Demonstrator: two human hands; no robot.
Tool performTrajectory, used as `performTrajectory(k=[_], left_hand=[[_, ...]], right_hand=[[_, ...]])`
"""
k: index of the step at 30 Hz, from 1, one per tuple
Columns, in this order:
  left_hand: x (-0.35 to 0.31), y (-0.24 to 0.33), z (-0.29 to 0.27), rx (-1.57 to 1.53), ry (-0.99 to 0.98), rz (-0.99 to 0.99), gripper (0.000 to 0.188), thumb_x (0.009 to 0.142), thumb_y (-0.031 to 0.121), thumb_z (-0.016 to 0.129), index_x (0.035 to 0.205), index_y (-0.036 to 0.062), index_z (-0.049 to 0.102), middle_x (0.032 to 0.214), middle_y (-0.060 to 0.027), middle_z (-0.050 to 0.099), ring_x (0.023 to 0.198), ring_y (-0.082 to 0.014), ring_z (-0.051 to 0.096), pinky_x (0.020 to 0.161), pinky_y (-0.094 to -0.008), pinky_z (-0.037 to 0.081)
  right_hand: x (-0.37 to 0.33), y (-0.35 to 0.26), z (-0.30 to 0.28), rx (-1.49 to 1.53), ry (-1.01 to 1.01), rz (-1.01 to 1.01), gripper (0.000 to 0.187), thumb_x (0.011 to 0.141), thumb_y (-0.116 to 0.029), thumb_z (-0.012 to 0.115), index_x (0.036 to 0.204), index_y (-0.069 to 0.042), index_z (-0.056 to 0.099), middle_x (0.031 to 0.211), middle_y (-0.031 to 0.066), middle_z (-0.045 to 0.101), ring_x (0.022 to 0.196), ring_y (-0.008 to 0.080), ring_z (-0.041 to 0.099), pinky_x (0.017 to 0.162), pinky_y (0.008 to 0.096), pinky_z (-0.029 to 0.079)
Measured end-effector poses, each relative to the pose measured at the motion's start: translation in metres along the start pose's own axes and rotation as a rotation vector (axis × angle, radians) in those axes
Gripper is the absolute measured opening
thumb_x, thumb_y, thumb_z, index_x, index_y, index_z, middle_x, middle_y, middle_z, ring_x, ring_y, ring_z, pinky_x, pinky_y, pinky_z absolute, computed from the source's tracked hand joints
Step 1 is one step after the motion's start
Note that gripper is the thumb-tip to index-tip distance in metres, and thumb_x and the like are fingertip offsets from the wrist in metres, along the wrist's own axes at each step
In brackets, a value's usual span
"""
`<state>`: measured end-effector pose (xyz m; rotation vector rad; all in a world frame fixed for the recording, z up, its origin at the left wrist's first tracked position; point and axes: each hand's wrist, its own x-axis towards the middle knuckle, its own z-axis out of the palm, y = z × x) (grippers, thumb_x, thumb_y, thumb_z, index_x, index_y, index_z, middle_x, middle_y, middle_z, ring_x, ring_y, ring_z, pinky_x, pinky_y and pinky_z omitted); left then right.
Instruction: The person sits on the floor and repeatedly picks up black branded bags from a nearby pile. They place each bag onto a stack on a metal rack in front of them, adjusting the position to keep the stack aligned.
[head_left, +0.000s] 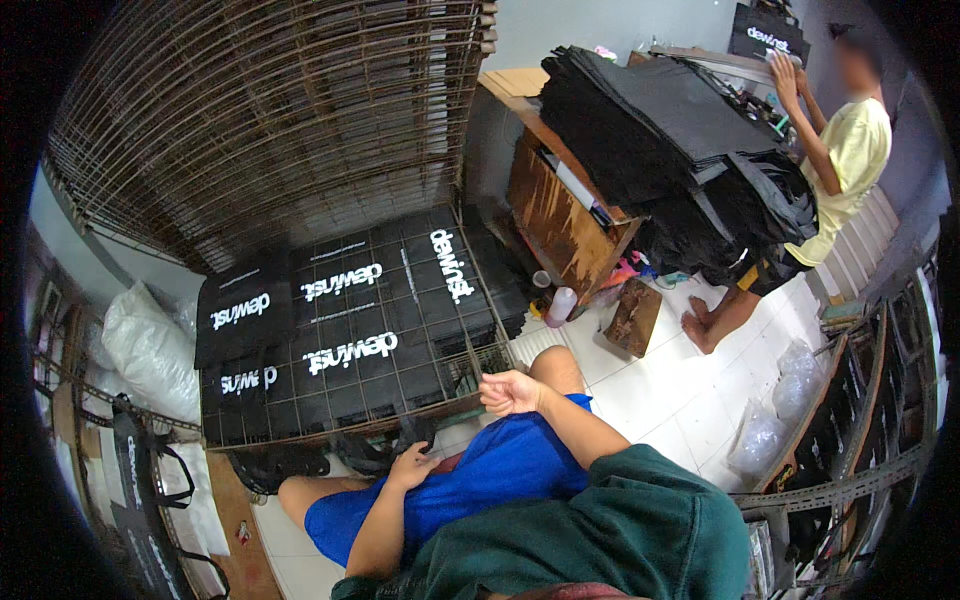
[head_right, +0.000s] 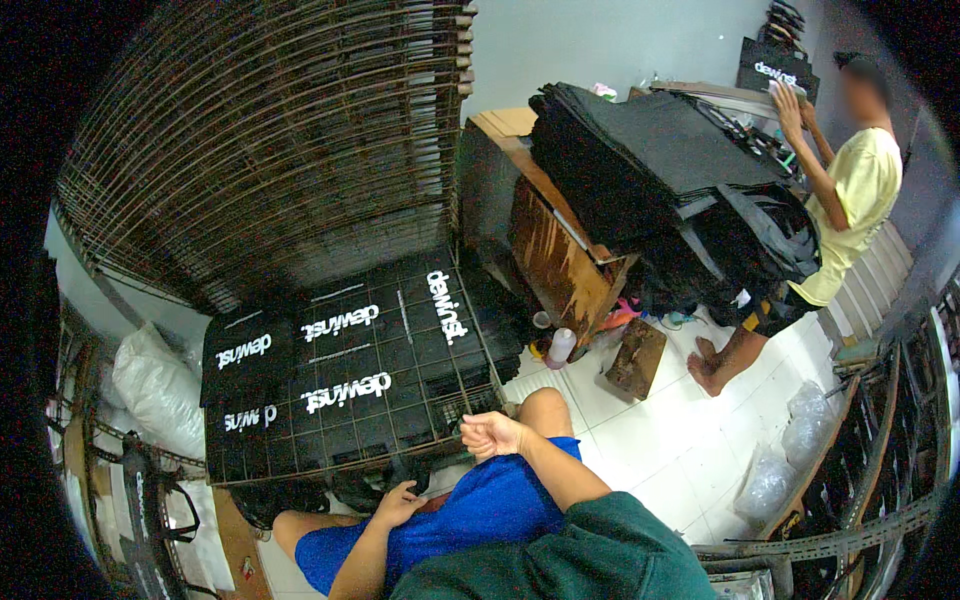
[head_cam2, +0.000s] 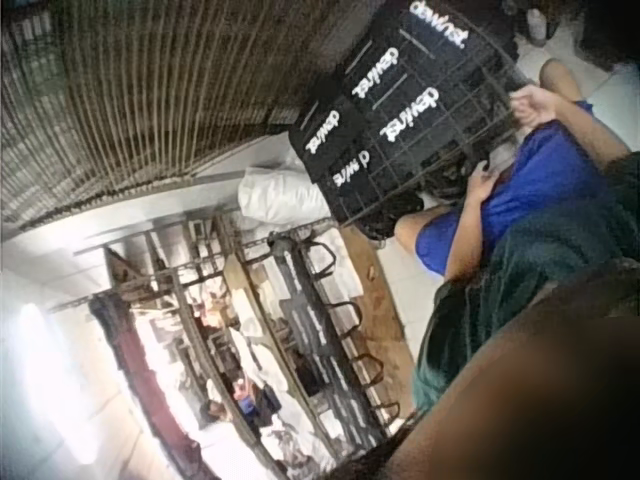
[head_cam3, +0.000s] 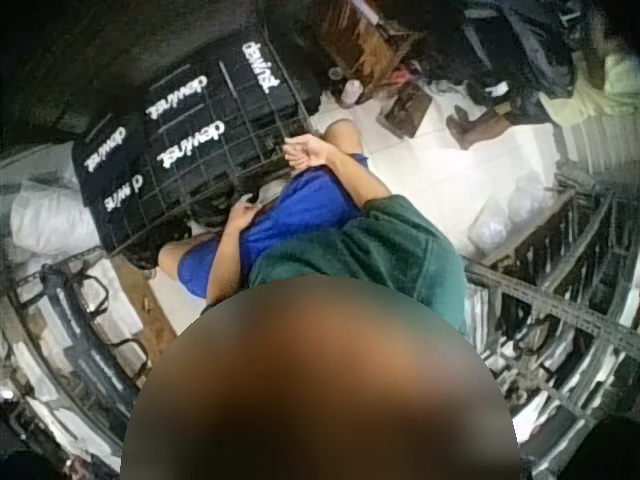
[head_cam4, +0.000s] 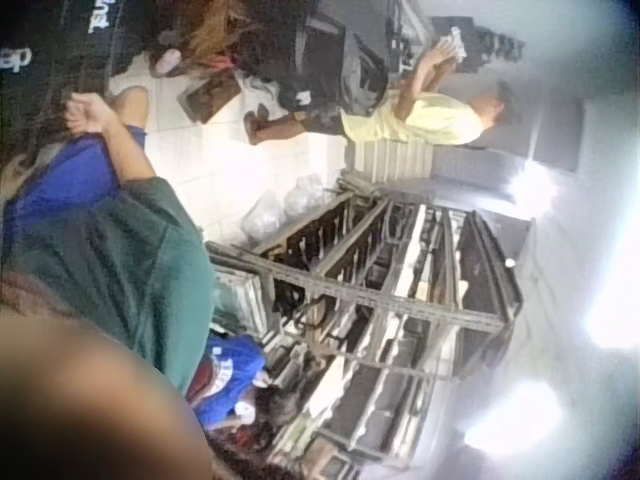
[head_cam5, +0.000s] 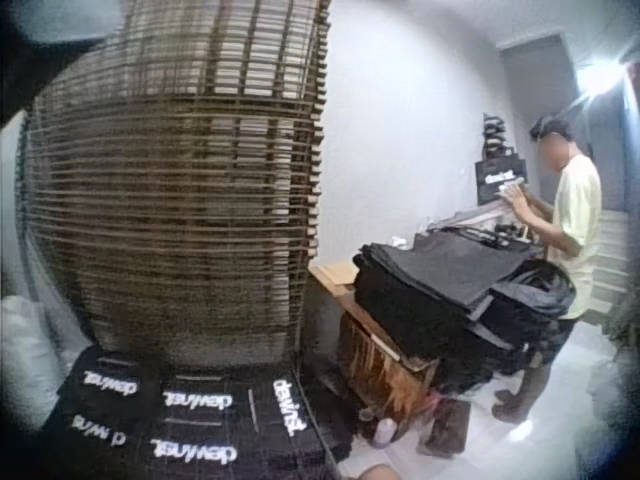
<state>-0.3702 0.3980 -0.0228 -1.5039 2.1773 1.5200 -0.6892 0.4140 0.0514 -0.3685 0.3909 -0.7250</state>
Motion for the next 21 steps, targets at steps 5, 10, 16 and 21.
performTrajectory(k=[5, 10, 16, 21], left_hand=[[-0.005, 0.007, -0.001, -0.012, 0.001, -0.024, 0.070, 0.074, 0.042, 0.069, 0.129, 0.0075, 0.043, 0.100, -0.0138, 0.065, 0.095, -0.0271, 0.062, 0.083, -0.0354, 0.047], [-0.006, 0.000, -0.003, -0.002, 0.015, -0.024, 0.071, 0.073, 0.039, 0.070, 0.130, 0.0075, 0.042, 0.100, -0.0144, 0.065, 0.092, -0.0259, 0.063, 0.081, -0.0342, 0.048], [0.007, -0.017, 0.008, -0.030, 0.026, -0.060, 0.071, 0.072, 0.040, 0.071, 0.129, 0.0086, 0.043, 0.102, -0.0129, 0.065, 0.096, -0.0271, 0.061, 0.086, -0.0350, 0.046], [0.013, -0.023, 0.011, -0.039, 0.044, -0.054, 0.069, 0.071, 0.039, 0.071, 0.128, 0.0080, 0.045, 0.102, -0.0128, 0.065, 0.097, -0.0278, 0.061, 0.086, -0.0353, 0.046]], right_hand=[[-0.070, -0.102, 0.105, -0.751, 0.136, -0.477, 0.067, 0.082, -0.059, 0.048, 0.119, -0.003, 0.048, 0.083, 0.0115, 0.062, 0.068, 0.0169, 0.061, 0.062, 0.0275, 0.049], [-0.168, -0.219, 0.204, -0.953, 0.438, -1.197, 0.054, 0.087, -0.047, 0.050, 0.119, -0.004, 0.046, 0.091, 0.0101, 0.060, 0.072, 0.0178, 0.060, 0.060, 0.0294, 0.049], [-0.308, -0.320, 0.221, -0.489, 0.927, -1.653, 0.077, 0.083, -0.049, 0.056, 0.136, -0.004, 0.025, 0.127, 0.0248, 0.040, 0.108, 0.0340, 0.051, 0.086, 0.0427, 0.047], [-0.396, -0.350, 0.194, 0.088, 0.787, -1.846, 0.098, 0.080, -0.056, 0.054, 0.139, -0.005, -0.004, 0.135, 0.0368, 0.020, 0.121, 0.0485, 0.035, 0.099, 0.0550, 0.034]])
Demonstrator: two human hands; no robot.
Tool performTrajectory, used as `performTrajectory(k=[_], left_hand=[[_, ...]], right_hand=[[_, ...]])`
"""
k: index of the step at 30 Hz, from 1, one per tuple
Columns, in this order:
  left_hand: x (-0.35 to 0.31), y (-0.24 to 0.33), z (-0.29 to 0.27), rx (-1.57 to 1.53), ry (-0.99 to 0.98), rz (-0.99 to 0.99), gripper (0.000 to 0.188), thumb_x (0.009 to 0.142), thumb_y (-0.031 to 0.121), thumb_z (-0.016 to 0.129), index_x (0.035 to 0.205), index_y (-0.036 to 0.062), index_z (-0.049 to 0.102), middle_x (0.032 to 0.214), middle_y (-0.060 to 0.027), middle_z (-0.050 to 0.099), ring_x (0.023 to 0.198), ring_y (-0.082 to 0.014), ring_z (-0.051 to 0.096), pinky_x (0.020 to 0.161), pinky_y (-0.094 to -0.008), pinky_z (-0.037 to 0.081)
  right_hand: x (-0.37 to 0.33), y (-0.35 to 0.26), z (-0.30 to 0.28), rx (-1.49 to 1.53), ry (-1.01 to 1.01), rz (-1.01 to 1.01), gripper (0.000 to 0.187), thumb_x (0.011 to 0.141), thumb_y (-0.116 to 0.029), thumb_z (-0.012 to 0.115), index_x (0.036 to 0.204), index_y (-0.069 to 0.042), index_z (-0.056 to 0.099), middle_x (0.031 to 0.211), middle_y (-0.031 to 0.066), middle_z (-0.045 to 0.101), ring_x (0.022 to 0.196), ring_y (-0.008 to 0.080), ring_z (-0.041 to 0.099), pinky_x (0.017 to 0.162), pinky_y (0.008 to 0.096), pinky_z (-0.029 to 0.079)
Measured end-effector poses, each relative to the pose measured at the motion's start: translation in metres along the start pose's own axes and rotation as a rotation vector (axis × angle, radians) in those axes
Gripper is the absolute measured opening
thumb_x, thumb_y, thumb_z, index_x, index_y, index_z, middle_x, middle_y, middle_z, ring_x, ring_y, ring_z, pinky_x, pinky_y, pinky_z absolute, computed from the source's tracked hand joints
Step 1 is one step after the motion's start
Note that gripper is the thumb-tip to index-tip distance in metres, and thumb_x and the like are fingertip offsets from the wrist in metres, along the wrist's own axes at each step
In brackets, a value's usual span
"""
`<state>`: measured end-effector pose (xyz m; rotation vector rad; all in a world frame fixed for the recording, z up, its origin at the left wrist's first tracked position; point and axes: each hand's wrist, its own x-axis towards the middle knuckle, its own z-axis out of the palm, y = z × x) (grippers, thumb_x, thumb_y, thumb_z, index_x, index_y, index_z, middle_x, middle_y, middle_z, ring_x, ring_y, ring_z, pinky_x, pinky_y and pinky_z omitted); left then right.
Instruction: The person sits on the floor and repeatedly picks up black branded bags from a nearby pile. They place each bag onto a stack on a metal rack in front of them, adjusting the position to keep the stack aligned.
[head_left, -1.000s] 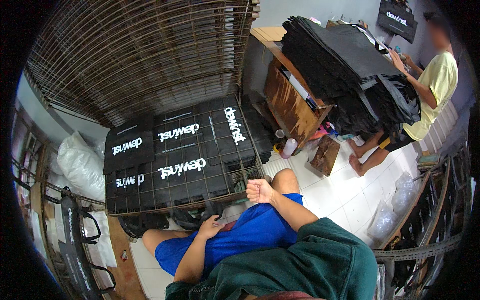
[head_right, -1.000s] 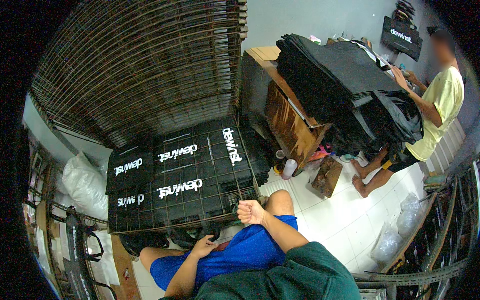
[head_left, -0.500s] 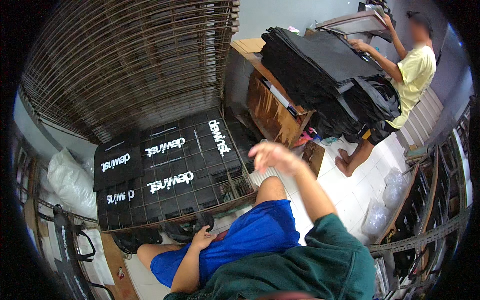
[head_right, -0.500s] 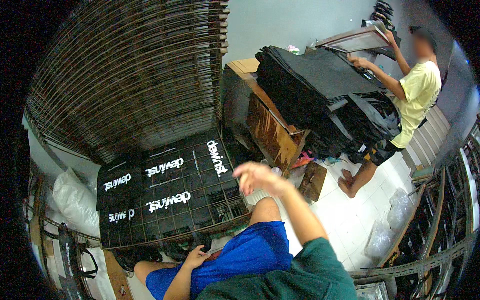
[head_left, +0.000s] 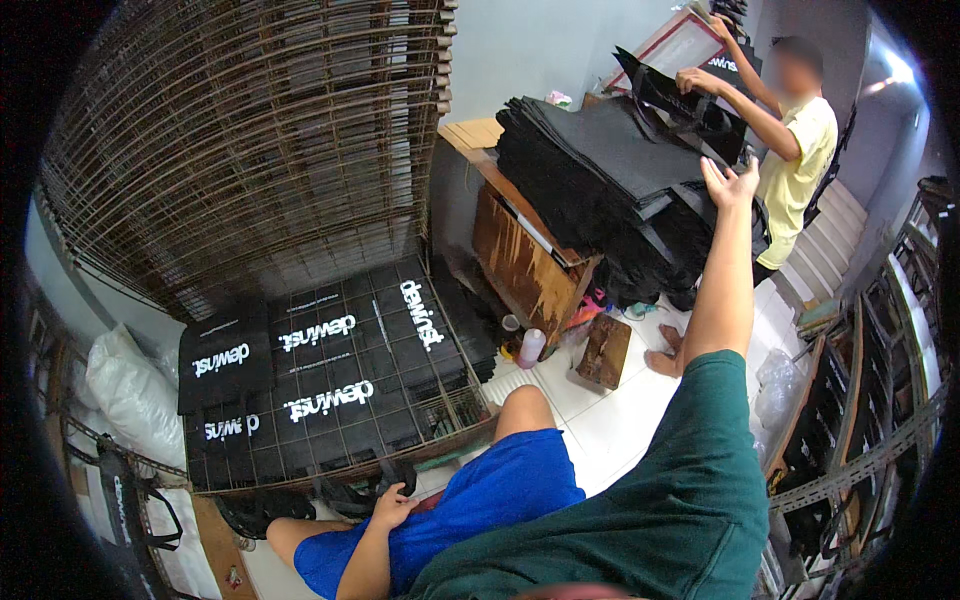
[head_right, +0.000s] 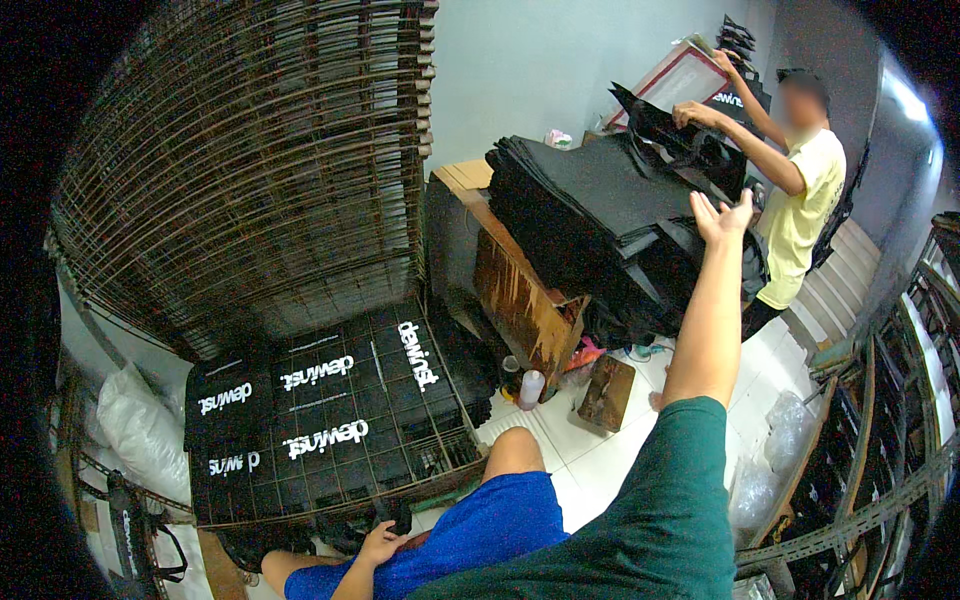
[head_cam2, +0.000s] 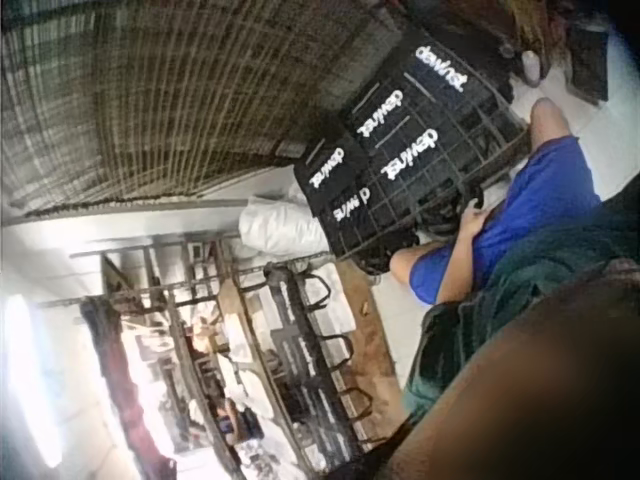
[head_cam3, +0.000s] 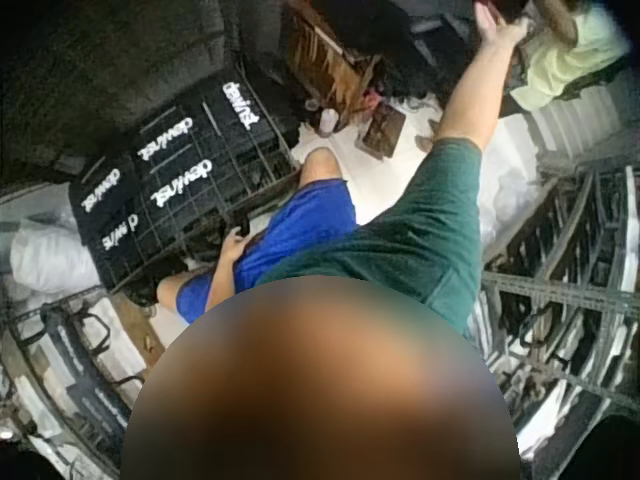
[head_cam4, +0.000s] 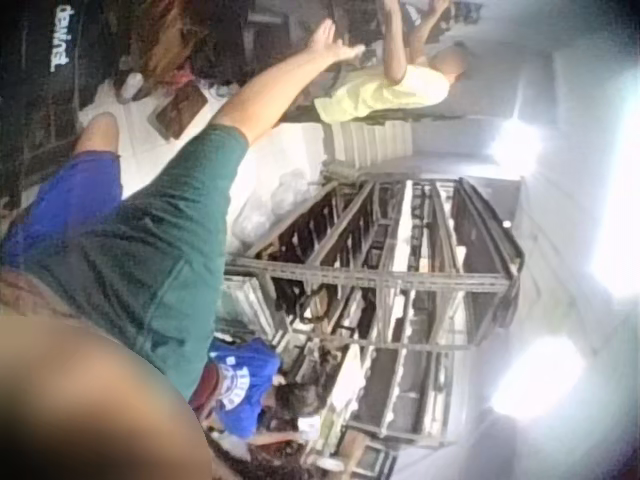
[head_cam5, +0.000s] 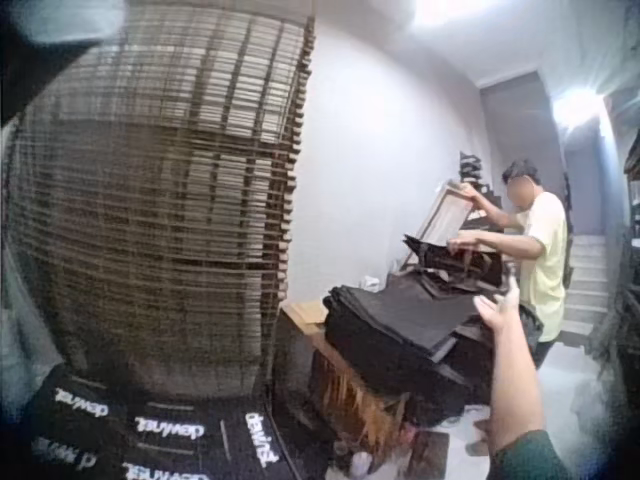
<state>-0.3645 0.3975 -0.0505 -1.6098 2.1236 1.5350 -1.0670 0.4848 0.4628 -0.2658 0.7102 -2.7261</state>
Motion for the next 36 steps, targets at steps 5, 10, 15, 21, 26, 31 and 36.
performTrajectory(k=[5, 10, 15, 21, 26, 31, 36], left_hand=[[-0.020, 0.034, -0.011, -0.035, 0.045, -0.024, 0.066, 0.073, 0.034, 0.071, 0.127, 0.0063, 0.045, 0.101, -0.0130, 0.065, 0.094, -0.0257, 0.062, 0.083, -0.0341, 0.047], [0.010, 0.000, 0.010, -0.435, 0.084, 0.147, 0.060, 0.075, 0.026, 0.072, 0.125, 0.0056, 0.047, 0.098, -0.0137, 0.064, 0.092, -0.0217, 0.060, 0.080, -0.0328, 0.048], [-0.019, 0.133, -0.016, -0.590, -0.032, 0.323, 0.066, 0.078, 0.038, 0.070, 0.127, 0.0033, 0.045, 0.107, -0.0120, 0.059, 0.099, -0.0213, 0.056, 0.087, -0.0325, 0.044], [-0.032, 0.255, -0.055, -0.912, -0.529, 0.597, 0.091, 0.078, 0.078, 0.023, 0.142, 0.0128, 0.025, 0.139, -0.0138, 0.035, 0.125, -0.0295, 0.037, 0.099, -0.0483, 0.032], [-0.088, 0.245, -0.143, -1.594, -0.861, 0.786, 0.123, 0.053, 0.094, 0.025, 0.139, 0.0073, 0.027, 0.136, -0.0243, 0.035, 0.122, -0.0391, 0.039, 0.097, -0.0556, 0.032], [-0.179, 0.121, -0.245, -1.732, -0.174, 0.765, 0.074, 0.083, 0.064, 0.041, 0.120, 0.0002, 0.043, 0.119, -0.0306, 0.050, 0.103, -0.0367, 0.057, 0.086, -0.0442, 0.047], [-0.223, 0.020, -0.365, -1.534, 0.401, 0.661, 0.034, 0.088, 0.028, 0.054, 0.112, 0.0037, 0.048, 0.105, -0.0106, 0.062, 0.057, -0.0051, 0.053, 0.055, -0.0206, 0.048]], right_hand=[[-0.004, -0.026, -0.014, 0.273, 0.022, 0.070, 0.116, 0.070, -0.077, 0.044, 0.139, -0.001, -0.010, 0.144, 0.0272, 0.009, 0.130, 0.0459, 0.021, 0.102, 0.0598, 0.027], [0.027, -0.037, -0.035, -0.195, -0.097, -0.051, 0.066, 0.075, -0.046, 0.061, 0.113, 0.006, 0.046, 0.110, 0.0188, 0.052, 0.098, 0.0293, 0.051, 0.082, 0.0443, 0.044], [0.003, -0.052, 0.005, -0.671, -0.477, -0.195, 0.020, 0.079, -0.003, 0.059, 0.098, -0.005, 0.059, 0.085, 0.0045, 0.060, 0.071, 0.0138, 0.055, 0.060, 0.0209, 0.043], [-0.186, 0.061, 0.138, -0.566, -0.830, -0.128, 0.036, 0.079, -0.001, 0.057, 0.114, 0.000, 0.048, 0.101, 0.0124, 0.059, 0.091, 0.0194, 0.057, 0.076, 0.0290, 0.047], [-0.376, 0.139, 0.151, -0.557, -0.950, -0.227, 0.051, 0.080, -0.004, 0.056, 0.126, 0.004, 0.035, 0.105, 0.0156, 0.057, 0.095, 0.0225, 0.057, 0.083, 0.0339, 0.047], [-0.440, 0.272, 0.173, -0.466, -0.999, 0.303, 0.033, 0.075, -0.004, 0.057, 0.108, -0.002, 0.050, 0.101, 0.0108, 0.057, 0.094, 0.0201, 0.056, 0.088, 0.0357, 0.043], [-0.477, 0.457, 0.222, -0.395, -1.051, 0.875, 0.014, 0.074, -0.009, 0.058, 0.085, -0.014, 0.051, 0.090, 0.0005, 0.057, 0.087, 0.0152, 0.051, 0.079, 0.0341, 0.037]])
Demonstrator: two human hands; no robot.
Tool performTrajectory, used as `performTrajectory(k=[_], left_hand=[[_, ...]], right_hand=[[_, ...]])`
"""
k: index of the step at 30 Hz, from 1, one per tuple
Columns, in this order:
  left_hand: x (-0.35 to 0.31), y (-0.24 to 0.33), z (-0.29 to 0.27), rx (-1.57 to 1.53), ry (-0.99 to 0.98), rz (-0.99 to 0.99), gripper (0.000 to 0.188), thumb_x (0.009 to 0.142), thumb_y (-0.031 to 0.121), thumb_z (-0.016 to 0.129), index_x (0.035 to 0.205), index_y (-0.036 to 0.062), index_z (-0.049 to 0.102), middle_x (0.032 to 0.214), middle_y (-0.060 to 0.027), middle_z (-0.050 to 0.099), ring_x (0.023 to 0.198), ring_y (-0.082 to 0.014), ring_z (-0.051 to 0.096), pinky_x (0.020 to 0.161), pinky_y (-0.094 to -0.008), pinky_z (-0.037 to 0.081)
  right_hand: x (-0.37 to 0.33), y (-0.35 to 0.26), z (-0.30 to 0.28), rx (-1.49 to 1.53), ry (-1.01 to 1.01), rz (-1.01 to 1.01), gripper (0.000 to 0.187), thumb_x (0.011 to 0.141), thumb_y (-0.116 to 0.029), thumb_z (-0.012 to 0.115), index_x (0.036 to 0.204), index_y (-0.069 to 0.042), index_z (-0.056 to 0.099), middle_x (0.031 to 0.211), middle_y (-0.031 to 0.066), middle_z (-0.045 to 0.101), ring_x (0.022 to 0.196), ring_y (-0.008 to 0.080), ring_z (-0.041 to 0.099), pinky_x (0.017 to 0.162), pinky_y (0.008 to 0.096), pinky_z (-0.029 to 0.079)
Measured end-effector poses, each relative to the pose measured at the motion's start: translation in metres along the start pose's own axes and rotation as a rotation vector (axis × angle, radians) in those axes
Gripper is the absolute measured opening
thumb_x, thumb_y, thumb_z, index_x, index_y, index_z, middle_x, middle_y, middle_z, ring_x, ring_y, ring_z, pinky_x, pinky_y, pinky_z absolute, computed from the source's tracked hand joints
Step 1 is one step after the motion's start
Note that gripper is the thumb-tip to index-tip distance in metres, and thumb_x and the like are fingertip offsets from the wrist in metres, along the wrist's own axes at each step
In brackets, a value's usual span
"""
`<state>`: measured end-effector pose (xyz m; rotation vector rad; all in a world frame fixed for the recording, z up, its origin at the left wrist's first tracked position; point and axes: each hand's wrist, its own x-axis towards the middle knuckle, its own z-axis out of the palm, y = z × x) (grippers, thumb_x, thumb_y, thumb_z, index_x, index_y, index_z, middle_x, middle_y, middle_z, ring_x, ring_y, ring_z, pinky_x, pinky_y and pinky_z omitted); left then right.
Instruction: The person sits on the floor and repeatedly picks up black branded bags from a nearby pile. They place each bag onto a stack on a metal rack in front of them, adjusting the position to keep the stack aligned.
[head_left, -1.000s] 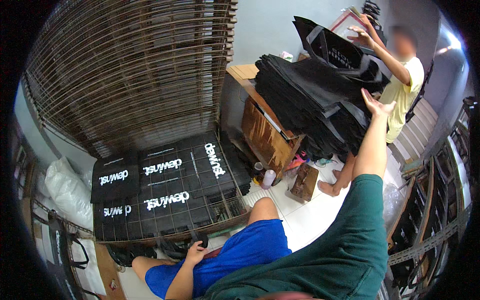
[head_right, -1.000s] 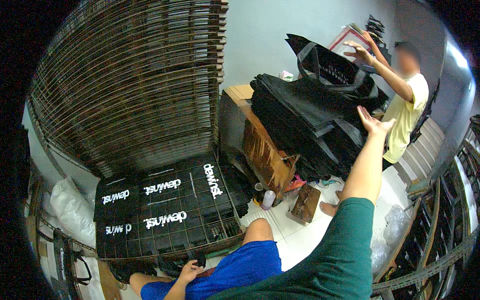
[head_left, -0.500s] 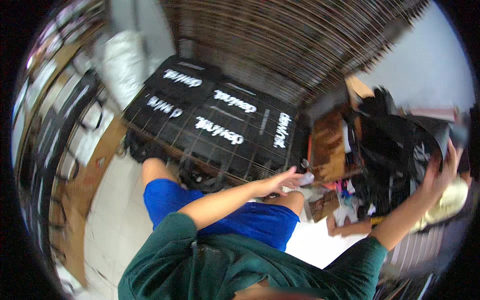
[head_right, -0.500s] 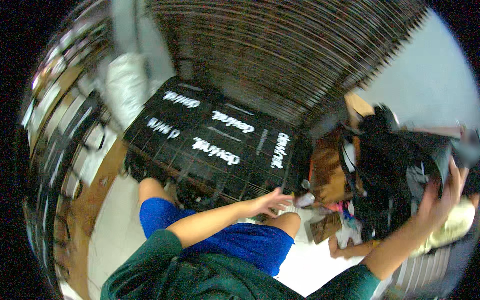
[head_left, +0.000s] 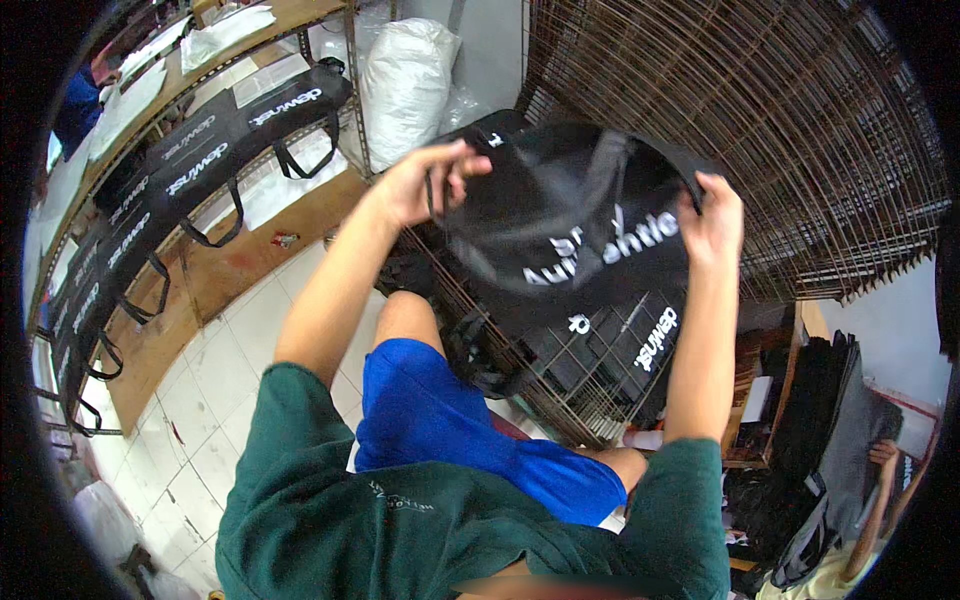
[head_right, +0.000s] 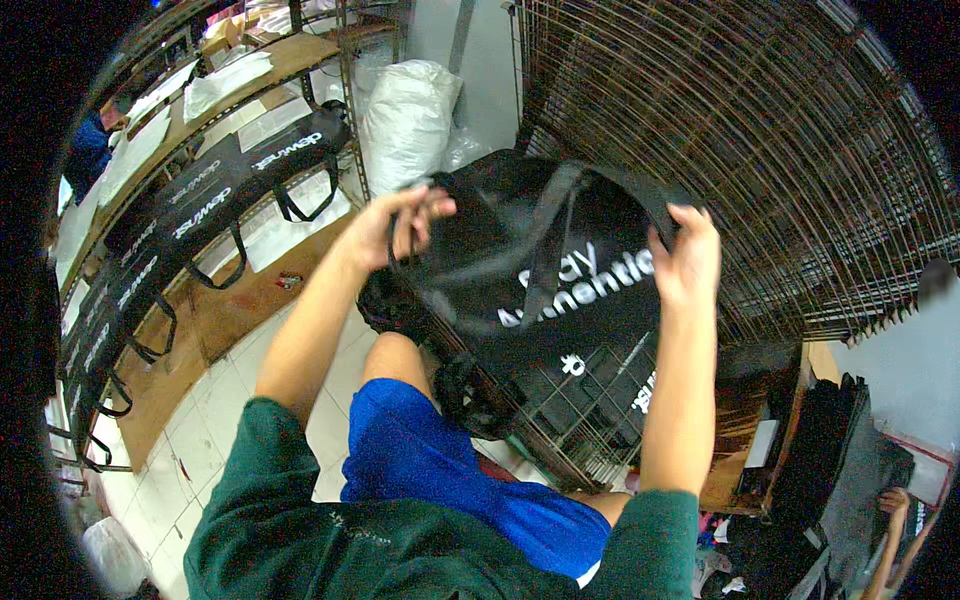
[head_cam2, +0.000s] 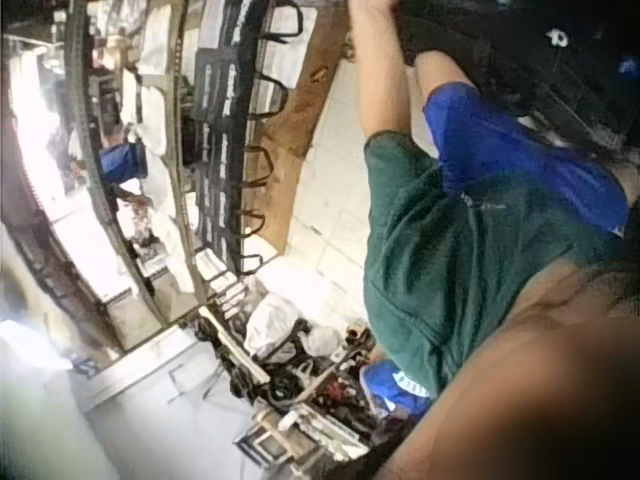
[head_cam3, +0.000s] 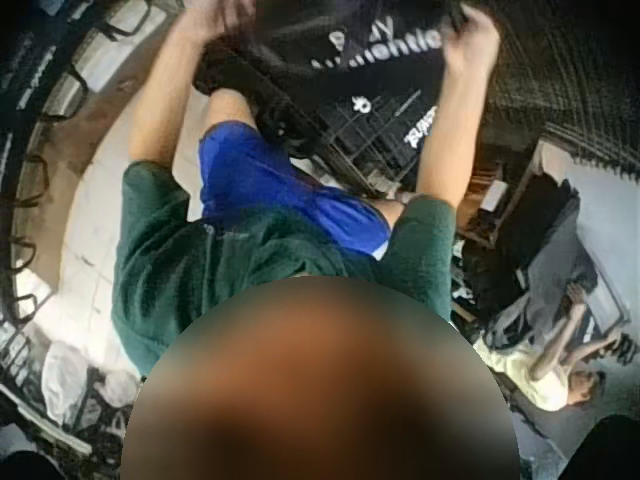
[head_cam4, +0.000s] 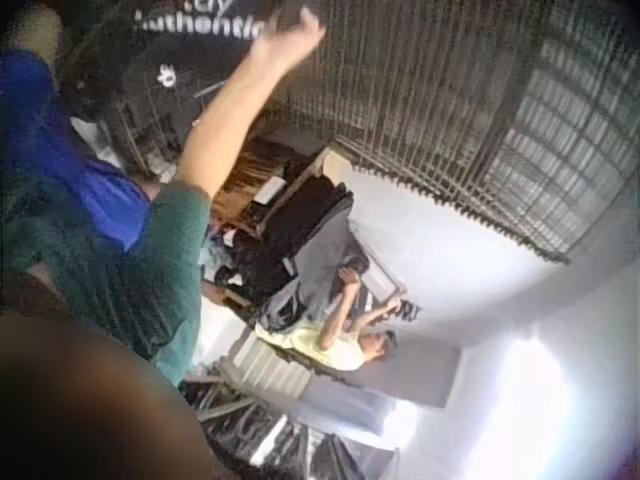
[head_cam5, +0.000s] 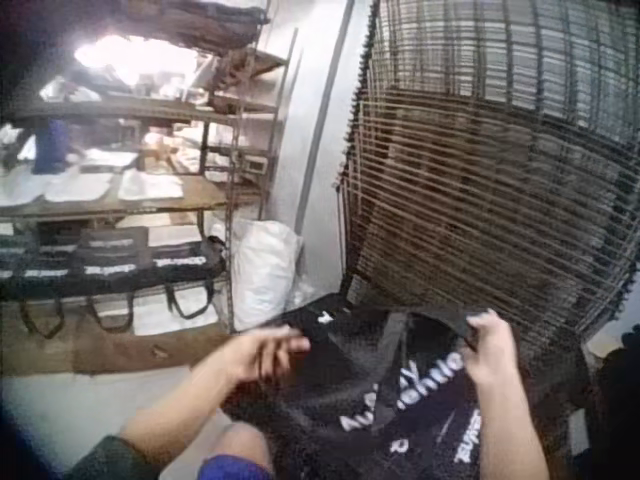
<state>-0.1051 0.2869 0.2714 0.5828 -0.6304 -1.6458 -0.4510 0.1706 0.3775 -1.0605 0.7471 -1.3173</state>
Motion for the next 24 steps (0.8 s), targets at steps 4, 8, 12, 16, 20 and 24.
performTrajectory(k=[4, 8, 12, 16, 20, 24], left_hand=[[-0.003, 0.094, -0.024, 0.349, 0.242, 0.161, 0.031, 0.084, 0.015, 0.056, 0.112, 0.0052, 0.046, 0.123, -0.0086, 0.055, 0.047, -0.0003, 0.036, 0.045, -0.0137, 0.034], [-0.019, 0.118, -0.041, 0.545, 0.158, 0.348, 0.045, 0.081, 0.012, 0.057, 0.123, 0.0038, 0.044, 0.106, -0.0063, 0.053, 0.046, -0.0017, 0.034, 0.046, -0.0160, 0.032], [-0.040, 0.086, -0.100, 0.617, 0.305, 0.285, 0.048, 0.073, 0.010, 0.062, 0.119, 0.0028, 0.049, 0.062, 0.0032, 0.044, 0.049, -0.0049, 0.037, 0.047, -0.0181, 0.030], [-0.013, 0.048, -0.190, 0.509, 0.377, 0.099, 0.058, 0.066, 0.004, 0.058, 0.123, 0.0004, 0.047, 0.081, -0.0062, 0.055, 0.059, -0.0101, 0.046, 0.054, -0.0197, 0.038], [0.012, 0.003, -0.278, 0.798, 0.687, -0.112, 0.070, 0.060, 0.004, 0.056, 0.128, 0.0025, 0.043, 0.109, -0.0120, 0.055, 0.084, -0.0222, 0.055, 0.074, -0.0286, 0.045], [0.011, -0.064, -0.380, 0.991, 0.892, -0.059, 0.068, 0.060, 0.005, 0.056, 0.127, 0.0101, 0.049, 0.108, -0.0134, 0.057, 0.090, -0.0221, 0.055, 0.076, -0.0285, 0.044]], right_hand=[[0.022, 0.038, 0.080, 0.050, -0.148, -0.035, 0.032, 0.076, -0.012, 0.051, 0.108, -0.017, 0.047, 0.104, -0.0017, 0.054, 0.094, 0.0169, 0.048, 0.082, 0.0382, 0.032], [-0.005, 0.073, 0.088, 0.146, -0.154, -0.128, 0.055, 0.076, -0.010, 0.049, 0.130, -0.015, 0.037, 0.119, 0.0046, 0.051, 0.113, 0.0206, 0.045, 0.097, 0.0403, 0.031], [-0.032, 0.172, 0.065, 0.097, 0.038, 0.058, 0.070, 0.074, -0.001, 0.048, 0.140, -0.008, 0.024, 0.134, 0.0103, 0.039, 0.122, 0.0240, 0.038, 0.105, 0.0347, 0.027], [-0.026, 0.306, 0.042, -0.036, 0.110, 0.266, 0.082, 0.073, 0.009, 0.048, 0.143, -0.010, 0.011, 0.138, 0.0105, 0.034, 0.123, 0.0245, 0.036, 0.104, 0.0338, 0.024], [-0.021, 0.439, 0.011, -0.279, 0.109, 0.467, 0.083, 0.078, 0.006, 0.048, 0.143, -0.020, 0.005, 0.137, 0.0146, 0.033, 0.119, 0.0308, 0.039, 0.092, 0.0444, 0.037], [-0.037, 0.488, 0.015, -0.331, 0.164, 0.626, 0.082, 0.082, 0.005, 0.047, 0.144, -0.021, -0.001, 0.140, 0.0149, 0.028, 0.120, 0.0312, 0.036, 0.091, 0.0474, 0.035]])
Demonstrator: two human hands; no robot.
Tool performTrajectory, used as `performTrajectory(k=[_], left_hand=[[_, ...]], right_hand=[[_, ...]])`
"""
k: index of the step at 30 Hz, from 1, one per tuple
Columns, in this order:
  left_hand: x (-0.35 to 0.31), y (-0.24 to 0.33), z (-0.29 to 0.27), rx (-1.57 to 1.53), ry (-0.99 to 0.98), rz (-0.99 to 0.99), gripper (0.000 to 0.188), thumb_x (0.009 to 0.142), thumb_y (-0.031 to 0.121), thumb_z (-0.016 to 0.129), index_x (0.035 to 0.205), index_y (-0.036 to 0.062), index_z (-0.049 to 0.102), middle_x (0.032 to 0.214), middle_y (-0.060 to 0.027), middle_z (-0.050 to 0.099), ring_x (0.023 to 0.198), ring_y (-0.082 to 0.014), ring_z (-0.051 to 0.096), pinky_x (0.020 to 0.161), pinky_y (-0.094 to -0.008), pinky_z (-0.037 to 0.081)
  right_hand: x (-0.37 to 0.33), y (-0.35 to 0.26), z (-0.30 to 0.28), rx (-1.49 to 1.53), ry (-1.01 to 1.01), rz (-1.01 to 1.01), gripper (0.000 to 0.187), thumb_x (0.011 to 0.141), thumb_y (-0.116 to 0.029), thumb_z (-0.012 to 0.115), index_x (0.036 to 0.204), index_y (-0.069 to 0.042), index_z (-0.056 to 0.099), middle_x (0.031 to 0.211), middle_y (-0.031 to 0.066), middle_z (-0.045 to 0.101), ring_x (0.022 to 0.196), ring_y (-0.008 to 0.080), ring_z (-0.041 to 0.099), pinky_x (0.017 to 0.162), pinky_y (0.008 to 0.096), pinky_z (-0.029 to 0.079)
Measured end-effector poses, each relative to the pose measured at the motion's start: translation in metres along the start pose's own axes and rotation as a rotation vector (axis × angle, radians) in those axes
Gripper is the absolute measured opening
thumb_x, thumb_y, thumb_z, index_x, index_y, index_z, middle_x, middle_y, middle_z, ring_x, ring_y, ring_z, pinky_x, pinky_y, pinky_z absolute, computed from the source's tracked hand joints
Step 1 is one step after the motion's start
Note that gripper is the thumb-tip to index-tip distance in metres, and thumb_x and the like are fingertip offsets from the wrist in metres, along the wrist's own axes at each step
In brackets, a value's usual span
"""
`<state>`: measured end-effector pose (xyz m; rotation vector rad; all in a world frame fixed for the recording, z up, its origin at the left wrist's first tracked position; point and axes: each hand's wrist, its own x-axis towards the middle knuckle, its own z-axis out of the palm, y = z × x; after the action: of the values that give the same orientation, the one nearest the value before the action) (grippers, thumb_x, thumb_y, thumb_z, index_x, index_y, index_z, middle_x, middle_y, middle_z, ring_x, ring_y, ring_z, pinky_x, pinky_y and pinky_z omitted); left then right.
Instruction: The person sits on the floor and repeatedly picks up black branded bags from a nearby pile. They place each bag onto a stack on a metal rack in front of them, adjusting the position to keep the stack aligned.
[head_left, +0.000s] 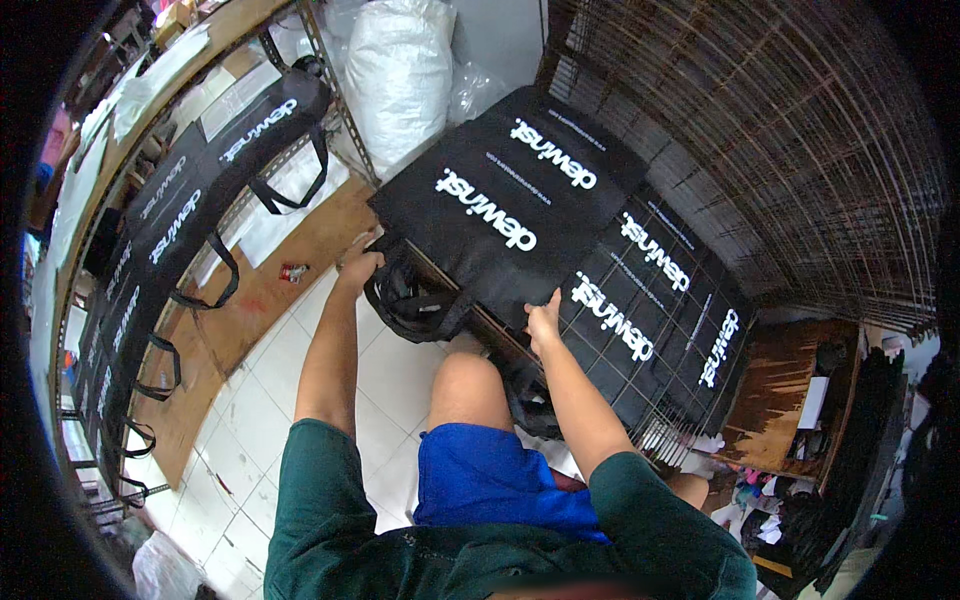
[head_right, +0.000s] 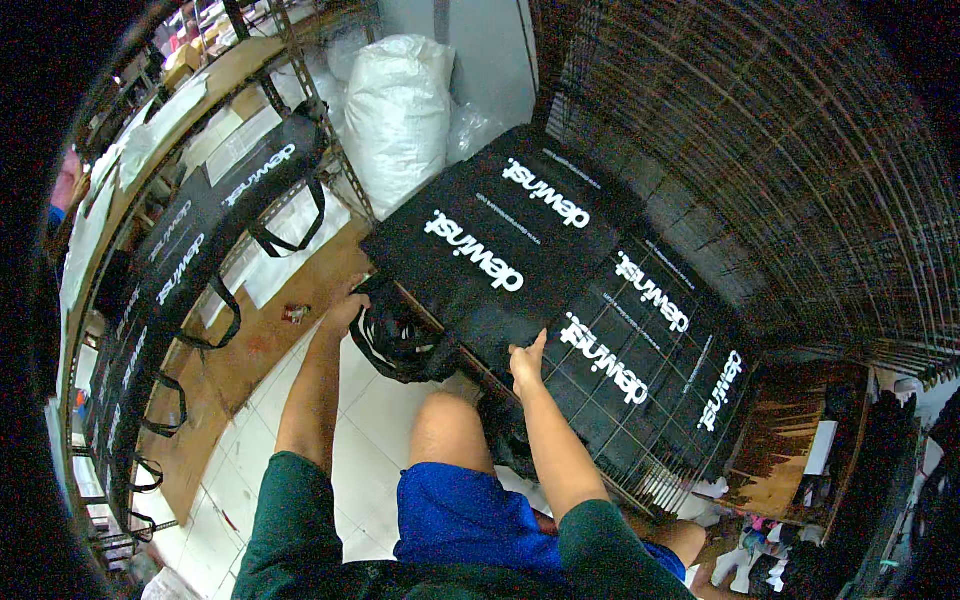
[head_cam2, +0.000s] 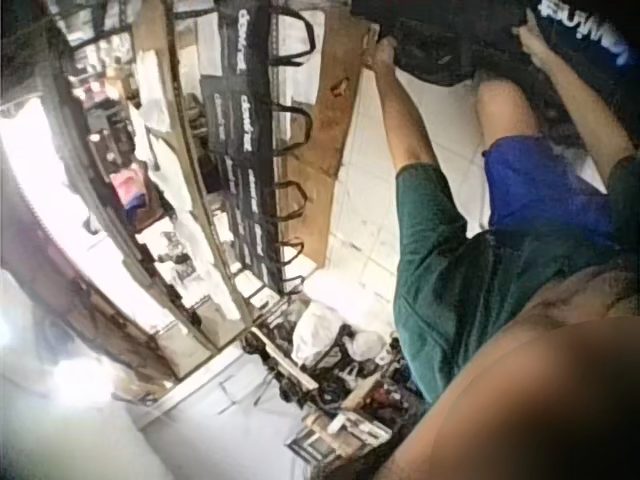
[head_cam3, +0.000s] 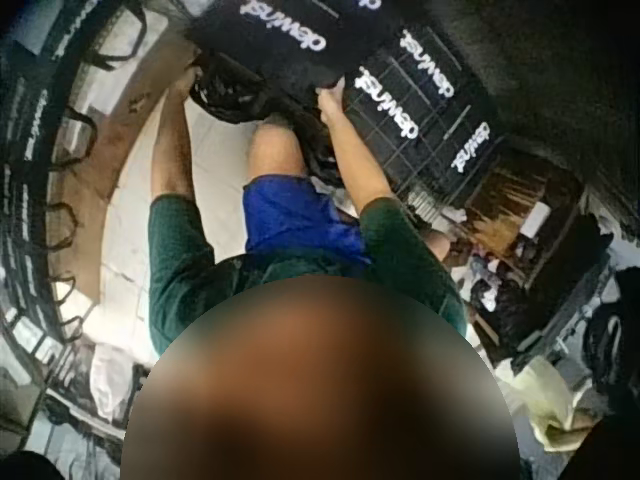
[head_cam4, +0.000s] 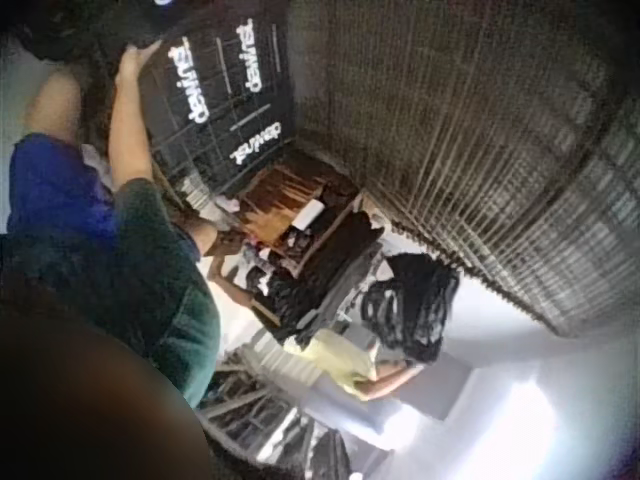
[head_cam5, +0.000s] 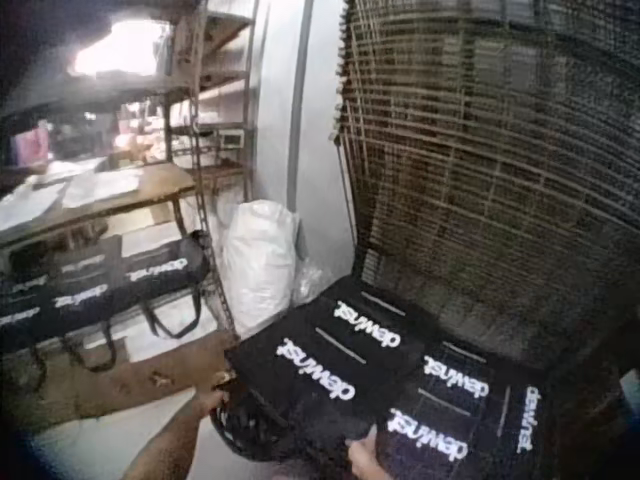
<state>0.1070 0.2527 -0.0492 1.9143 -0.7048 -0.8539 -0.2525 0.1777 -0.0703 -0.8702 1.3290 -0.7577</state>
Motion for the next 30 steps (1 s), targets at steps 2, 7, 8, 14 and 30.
performTrajectory(k=[2, 7, 8, 14, 30], left_hand=[[-0.003, 0.009, 0.020, -0.057, -0.031, -0.022, 0.066, 0.060, 0.004, 0.056, 0.126, 0.0092, 0.050, 0.108, -0.0135, 0.057, 0.089, -0.0212, 0.055, 0.076, -0.0281, 0.044], [0.011, -0.002, 0.010, -0.252, -0.039, 0.044, 0.063, 0.063, -0.002, 0.052, 0.125, 0.0074, 0.050, 0.110, -0.0124, 0.056, 0.091, -0.0197, 0.054, 0.079, -0.0262, 0.044], [0.010, 0.005, 0.011, -0.241, -0.058, 0.034, 0.060, 0.064, -0.004, 0.051, 0.124, 0.0075, 0.051, 0.109, -0.0119, 0.057, 0.093, -0.0199, 0.054, 0.081, -0.0266, 0.043], [0.013, 0.009, 0.027, -0.263, -0.036, 0.106, 0.057, 0.067, -0.004, 0.052, 0.122, 0.0090, 0.052, 0.107, -0.0107, 0.056, 0.092, -0.0195, 0.053, 0.082, -0.0272, 0.043], [0.010, -0.004, 0.034, -0.343, -0.017, 0.102, 0.058, 0.066, -0.003, 0.051, 0.123, 0.0063, 0.052, 0.102, -0.0089, 0.057, 0.086, -0.0166, 0.053, 0.078, -0.0256, 0.043]], right_hand=[[0.001, 0.003, -0.008, 0.034, 0.043, 0.006, 0.082, 0.083, 0.004, 0.046, 0.144, -0.020, -0.003, 0.141, 0.0160, 0.025, 0.125, 0.0312, 0.032, 0.098, 0.0470, 0.030], [-0.008, 0.001, 0.008, 0.053, 0.100, -0.043, 0.080, 0.081, 0.008, 0.044, 0.143, -0.011, -0.002, 0.144, 0.0206, 0.019, 0.133, 0.0299, 0.018, 0.106, 0.0354, 0.017], [-0.008, 0.000, 0.008, 0.085, 0.101, -0.036, 0.079, 0.080, 0.009, 0.043, 0.143, -0.009, -0.001, 0.145, 0.0218, 0.016, 0.136, 0.0304, 0.013, 0.107, 0.0331, 0.014], [-0.007, -0.030, 0.007, 0.104, 0.183, 0.003, 0.076, 0.078, 0.003, 0.048, 0.142, -0.005, 0.008, 0.136, 0.0193, 0.033, 0.123, 0.0273, 0.036, 0.104, 0.0349, 0.023], [0.015, -0.015, -0.003, -0.086, 0.180, 0.022, 0.075, 0.080, 0.000, 0.045, 0.143, -0.003, 0.004, 0.142, 0.0188, 0.026, 0.130, 0.0304, 0.027, 0.106, 0.0357, 0.022]])
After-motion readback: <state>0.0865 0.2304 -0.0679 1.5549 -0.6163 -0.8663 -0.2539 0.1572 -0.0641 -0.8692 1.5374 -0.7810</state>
